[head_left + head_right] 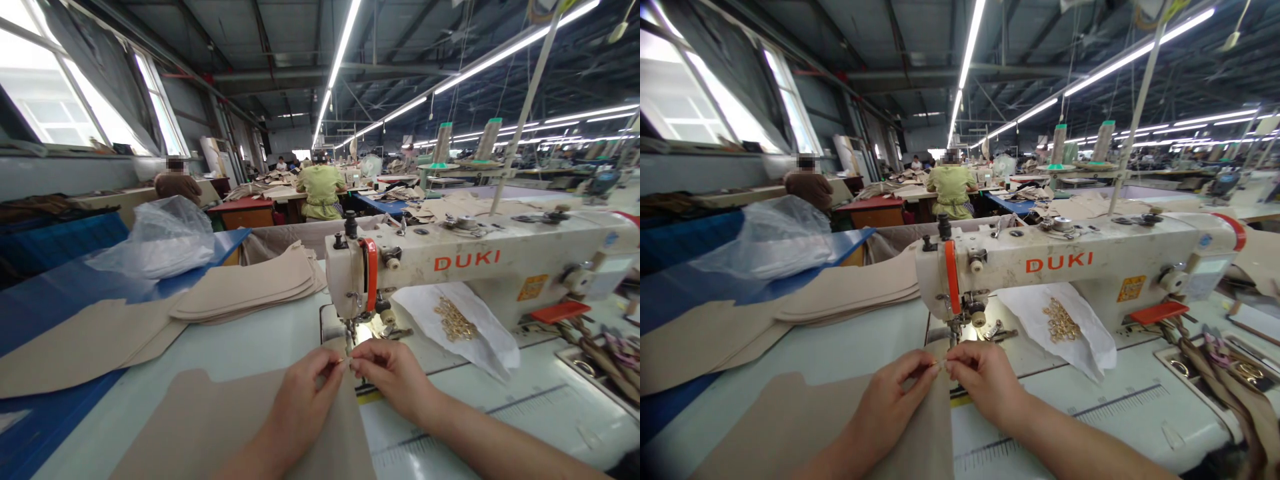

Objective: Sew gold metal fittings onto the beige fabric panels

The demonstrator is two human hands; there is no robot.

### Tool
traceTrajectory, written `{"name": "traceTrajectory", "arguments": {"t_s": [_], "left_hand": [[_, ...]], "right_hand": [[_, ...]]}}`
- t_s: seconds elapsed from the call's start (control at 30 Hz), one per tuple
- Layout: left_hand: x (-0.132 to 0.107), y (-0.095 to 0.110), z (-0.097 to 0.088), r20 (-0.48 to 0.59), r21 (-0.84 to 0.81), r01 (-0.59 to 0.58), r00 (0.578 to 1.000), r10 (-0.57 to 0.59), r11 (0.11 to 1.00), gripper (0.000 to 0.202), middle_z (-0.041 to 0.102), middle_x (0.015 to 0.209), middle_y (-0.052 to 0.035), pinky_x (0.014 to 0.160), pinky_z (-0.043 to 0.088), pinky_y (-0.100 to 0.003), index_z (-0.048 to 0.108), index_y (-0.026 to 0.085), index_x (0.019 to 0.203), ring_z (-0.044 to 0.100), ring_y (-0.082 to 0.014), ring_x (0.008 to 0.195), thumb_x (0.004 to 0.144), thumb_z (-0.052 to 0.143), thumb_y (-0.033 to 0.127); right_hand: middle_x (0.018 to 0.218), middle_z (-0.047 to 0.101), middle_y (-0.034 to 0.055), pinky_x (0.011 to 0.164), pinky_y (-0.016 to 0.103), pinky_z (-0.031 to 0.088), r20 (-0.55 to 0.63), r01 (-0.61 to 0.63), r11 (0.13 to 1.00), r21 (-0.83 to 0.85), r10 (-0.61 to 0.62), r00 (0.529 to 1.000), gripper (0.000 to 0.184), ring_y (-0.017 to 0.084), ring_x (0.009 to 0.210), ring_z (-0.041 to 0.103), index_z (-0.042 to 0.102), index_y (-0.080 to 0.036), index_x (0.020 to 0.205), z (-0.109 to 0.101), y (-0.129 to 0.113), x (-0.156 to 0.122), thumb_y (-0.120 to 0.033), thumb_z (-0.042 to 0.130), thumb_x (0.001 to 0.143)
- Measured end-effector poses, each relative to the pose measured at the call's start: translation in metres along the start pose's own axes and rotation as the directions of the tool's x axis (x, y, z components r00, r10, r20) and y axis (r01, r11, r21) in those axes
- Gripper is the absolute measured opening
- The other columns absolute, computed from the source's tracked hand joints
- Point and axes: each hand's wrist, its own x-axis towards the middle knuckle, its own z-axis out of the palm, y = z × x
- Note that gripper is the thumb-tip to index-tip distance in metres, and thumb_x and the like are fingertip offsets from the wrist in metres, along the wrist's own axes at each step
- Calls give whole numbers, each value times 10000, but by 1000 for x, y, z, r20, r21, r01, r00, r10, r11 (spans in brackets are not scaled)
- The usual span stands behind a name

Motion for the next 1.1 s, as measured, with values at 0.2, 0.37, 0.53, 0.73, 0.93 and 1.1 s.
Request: {"name": "traceTrajectory", "arguments": {"t_s": [0.2,0.37,0.53,0.73,0.93,1.1], "left_hand": [[0,-3,5,-39,32,-32,999,33,999,168,653,719,-17,674,447,-251,622,213,735,614,-191,709,824,490,267],[1,-7,5,-32,28,-20,999,21,999,165,676,743,-20,681,445,-250,647,212,748,623,-191,723,813,505,266],[5,-3,-6,42,60,35,998,-37,998,176,692,697,-6,649,428,-244,685,222,680,622,-192,685,774,557,298],[8,2,-29,153,107,98,982,-114,989,175,696,669,3,626,448,-250,700,219,682,629,-201,673,755,560,296],[-5,-27,-23,88,262,-133,990,114,956,331,626,1183,-78,980,420,-386,607,219,1126,559,-237,1098,814,505,265],[-20,-33,-13,123,343,-176,982,142,923,390,594,1207,-106,989,423,-433,495,202,1241,545,-250,1121,854,449,220]], "right_hand": [[711,638,15,634,229,404,-12,145,937,-318,-156,988,131,143,660,558,680,-185,777,-2,-3,-1,-202,555,813],[655,578,11,582,221,366,21,174,885,-431,-183,983,127,136,621,509,629,-172,716,-2,-4,1,-145,528,788],[579,528,-20,510,199,327,-11,101,936,-338,-111,994,117,110,547,461,589,-168,643,1,-4,1,-109,518,715],[501,485,-55,445,188,270,5,-101,993,-60,101,995,65,76,456,394,577,-161,625,2,1,2,-125,534,659],[499,539,-53,444,177,350,47,-247,969,8,247,968,77,72,419,466,601,-155,625,1,4,7,-130,535,655],[484,580,-45,383,166,345,102,-371,928,-31,372,923,71,76,371,493,598,-163,572,1,-3,21,-117,583,623]]}}
